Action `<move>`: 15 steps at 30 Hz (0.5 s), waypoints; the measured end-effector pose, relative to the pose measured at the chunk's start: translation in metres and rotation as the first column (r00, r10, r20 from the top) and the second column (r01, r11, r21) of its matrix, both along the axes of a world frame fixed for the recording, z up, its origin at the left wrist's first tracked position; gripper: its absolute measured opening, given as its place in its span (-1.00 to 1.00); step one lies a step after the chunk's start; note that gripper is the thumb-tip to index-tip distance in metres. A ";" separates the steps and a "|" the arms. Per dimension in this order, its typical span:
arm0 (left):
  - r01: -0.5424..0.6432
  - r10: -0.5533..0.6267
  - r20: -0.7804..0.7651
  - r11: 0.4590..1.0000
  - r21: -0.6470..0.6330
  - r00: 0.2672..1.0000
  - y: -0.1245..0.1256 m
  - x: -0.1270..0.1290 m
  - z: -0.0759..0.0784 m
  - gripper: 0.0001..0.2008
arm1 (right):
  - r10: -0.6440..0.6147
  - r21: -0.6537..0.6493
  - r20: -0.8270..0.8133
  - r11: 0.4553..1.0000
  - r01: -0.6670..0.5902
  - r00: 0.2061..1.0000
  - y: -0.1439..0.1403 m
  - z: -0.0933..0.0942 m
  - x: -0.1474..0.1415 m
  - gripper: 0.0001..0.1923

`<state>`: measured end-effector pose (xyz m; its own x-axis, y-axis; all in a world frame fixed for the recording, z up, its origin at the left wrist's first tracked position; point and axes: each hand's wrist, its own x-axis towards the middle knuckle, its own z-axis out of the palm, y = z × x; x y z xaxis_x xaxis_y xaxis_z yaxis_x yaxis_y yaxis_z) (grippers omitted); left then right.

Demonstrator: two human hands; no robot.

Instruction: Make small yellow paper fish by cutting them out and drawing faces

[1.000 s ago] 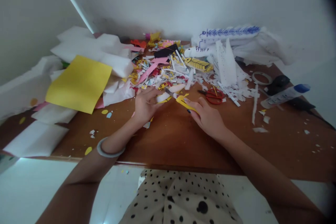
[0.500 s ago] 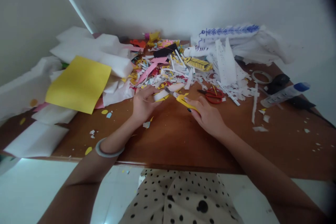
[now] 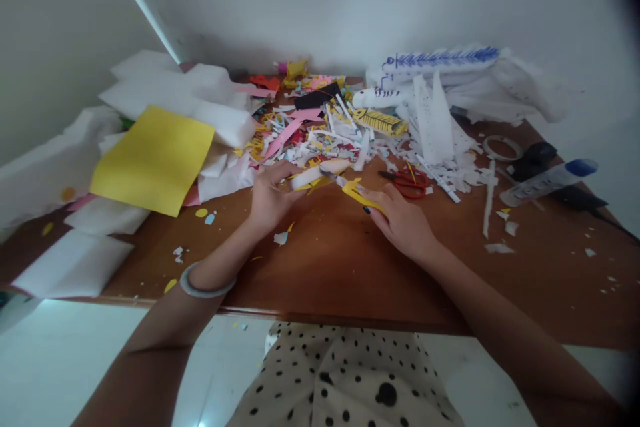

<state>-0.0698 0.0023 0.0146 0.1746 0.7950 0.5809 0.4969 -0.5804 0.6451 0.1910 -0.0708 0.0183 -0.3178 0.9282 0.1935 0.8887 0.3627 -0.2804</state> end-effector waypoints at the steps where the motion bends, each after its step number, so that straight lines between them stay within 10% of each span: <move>1: 0.003 -0.003 -0.019 1.000 -0.009 1.000 0.000 0.000 -0.001 -0.86 | -0.009 -0.007 0.012 1.000 0.009 1.000 0.000 0.000 0.000 -0.54; 15: -0.046 0.051 0.012 0.964 -0.261 0.999 0.003 0.004 -0.003 -0.85 | 0.033 -0.056 -0.184 0.997 -0.044 0.982 0.006 -0.003 0.010 -0.58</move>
